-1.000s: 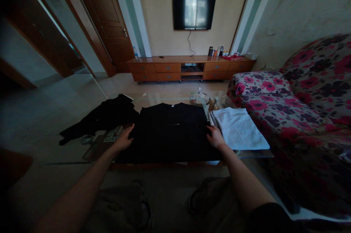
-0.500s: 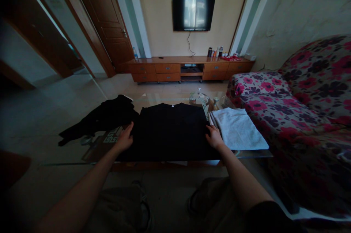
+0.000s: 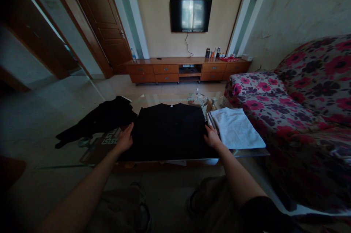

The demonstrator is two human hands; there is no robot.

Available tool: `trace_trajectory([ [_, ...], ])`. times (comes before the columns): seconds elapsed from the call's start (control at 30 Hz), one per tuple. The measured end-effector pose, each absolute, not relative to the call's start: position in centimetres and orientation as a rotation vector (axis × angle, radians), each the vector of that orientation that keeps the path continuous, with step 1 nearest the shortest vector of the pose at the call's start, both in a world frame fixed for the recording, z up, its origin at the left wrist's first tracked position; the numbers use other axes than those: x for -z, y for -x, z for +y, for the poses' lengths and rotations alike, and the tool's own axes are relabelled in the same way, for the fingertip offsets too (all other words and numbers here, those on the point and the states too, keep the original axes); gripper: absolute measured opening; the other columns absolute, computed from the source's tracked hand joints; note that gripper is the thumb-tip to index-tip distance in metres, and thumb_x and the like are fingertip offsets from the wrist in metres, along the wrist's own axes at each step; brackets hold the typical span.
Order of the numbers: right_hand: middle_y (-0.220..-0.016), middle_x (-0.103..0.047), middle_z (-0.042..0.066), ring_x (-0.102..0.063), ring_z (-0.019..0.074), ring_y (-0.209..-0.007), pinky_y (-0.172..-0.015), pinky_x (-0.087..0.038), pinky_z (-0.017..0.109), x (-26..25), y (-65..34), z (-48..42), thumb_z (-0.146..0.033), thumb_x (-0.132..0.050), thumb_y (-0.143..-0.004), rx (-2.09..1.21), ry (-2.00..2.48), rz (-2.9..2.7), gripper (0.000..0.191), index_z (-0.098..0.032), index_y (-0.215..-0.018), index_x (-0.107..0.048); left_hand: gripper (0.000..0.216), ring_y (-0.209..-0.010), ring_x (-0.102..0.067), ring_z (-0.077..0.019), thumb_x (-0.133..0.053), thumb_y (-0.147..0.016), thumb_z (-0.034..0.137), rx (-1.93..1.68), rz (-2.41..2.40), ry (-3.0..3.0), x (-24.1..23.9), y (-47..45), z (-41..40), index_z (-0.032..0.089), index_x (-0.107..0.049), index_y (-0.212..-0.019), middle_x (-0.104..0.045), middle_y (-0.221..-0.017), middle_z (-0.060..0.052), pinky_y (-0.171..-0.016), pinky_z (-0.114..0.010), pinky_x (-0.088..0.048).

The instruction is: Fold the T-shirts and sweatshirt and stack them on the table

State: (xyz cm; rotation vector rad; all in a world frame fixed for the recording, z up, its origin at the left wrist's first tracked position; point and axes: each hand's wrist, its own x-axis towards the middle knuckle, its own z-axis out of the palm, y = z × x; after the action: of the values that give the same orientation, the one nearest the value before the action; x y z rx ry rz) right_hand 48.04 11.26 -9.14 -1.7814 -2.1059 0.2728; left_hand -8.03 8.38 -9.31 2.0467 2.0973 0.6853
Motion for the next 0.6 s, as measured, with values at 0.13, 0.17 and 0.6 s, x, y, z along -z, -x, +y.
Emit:
trace_trajectory([
  [0.13,-0.153,-0.047,0.021,-0.041,0.0294,-0.146,-0.122,-0.028,0.045,8.6,-47.5,11.4,-0.020,-0.055,-0.084,-0.271,1.844,-2.137,0.068,-0.006,-0.150,-0.046,0.062,-0.134,-0.051,-0.0361,-0.045,-0.092,0.025,-0.610,2.375,-1.903,8.9,7.4,7.5,0.015,-0.039,-0.154,-0.051,-0.143,-0.023,-0.110,-0.053,-0.040],
  [0.17,-0.153,-0.048,0.021,-0.041,0.0291,-0.145,-0.121,-0.028,0.045,8.4,-47.3,11.5,-0.020,-0.055,-0.084,-0.277,1.859,-2.131,0.067,-0.007,-0.149,-0.047,0.056,-0.129,-0.054,-0.0362,-0.044,-0.094,0.028,-0.580,2.420,-1.865,8.8,7.5,7.4,0.012,-0.045,-0.147,-0.054,-0.136,-0.024,-0.107,-0.052,-0.043],
  [0.6,-0.135,-0.061,0.019,-0.057,0.0329,-0.128,-0.114,-0.040,0.045,6.8,-45.3,10.9,-0.019,-0.062,-0.080,-0.313,1.990,-2.017,0.057,-0.014,-0.137,-0.061,0.039,-0.111,-0.064,-0.0389,-0.052,-0.091,0.039,-0.345,2.489,-1.714,7.4,9.8,6.1,0.014,-0.058,-0.121,-0.061,-0.121,-0.023,-0.092,-0.052,-0.051],
])
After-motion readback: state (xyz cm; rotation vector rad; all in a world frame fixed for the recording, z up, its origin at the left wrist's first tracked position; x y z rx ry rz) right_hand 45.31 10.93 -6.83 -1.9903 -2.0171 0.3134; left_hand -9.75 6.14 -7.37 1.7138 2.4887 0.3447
